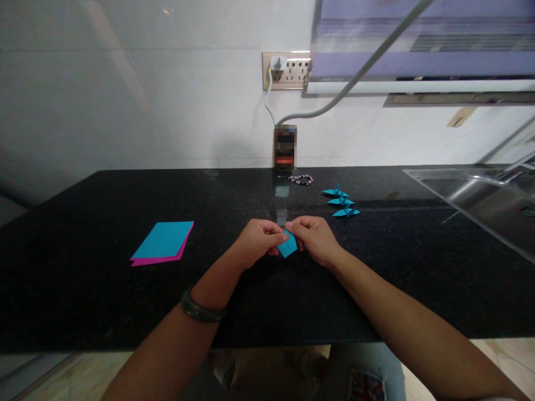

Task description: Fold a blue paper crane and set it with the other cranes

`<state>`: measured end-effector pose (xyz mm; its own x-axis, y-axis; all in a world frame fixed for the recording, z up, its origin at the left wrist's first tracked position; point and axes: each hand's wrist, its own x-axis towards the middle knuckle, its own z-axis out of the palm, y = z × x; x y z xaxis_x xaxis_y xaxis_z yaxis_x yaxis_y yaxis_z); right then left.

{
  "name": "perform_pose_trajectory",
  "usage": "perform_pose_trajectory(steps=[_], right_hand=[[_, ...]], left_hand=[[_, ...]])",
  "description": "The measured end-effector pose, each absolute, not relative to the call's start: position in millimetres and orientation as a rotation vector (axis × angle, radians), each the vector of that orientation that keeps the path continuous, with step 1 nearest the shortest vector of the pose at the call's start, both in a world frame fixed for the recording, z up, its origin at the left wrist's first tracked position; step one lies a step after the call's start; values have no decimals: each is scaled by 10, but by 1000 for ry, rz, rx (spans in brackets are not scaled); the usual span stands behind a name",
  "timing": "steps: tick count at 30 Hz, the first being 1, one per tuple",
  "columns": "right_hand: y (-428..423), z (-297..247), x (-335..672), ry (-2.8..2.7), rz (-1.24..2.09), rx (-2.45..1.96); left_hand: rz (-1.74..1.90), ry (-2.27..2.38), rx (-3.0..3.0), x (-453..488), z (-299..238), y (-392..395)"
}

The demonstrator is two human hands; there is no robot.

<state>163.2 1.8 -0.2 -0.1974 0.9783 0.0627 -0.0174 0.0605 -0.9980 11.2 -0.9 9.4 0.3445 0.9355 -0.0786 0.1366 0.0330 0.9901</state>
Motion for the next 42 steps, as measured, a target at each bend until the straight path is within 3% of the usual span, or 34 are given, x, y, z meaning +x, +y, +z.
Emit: perform_pose_trajectory(steps=[9,21,28,42], right_hand=[[54,-17,1666,-1396,1425,-987],[65,-22,1631,-1334,1170,-1081],[108,-9,1691,-1260,1203,-1064],[45,-10,1643,-1378,1206,-1026]], left_hand=[[843,1070,1398,113,82,6],[818,1216,1625,175,104,-26],[818,1026,1497,146,110,-4],[934,1170,1535,161,25,13]])
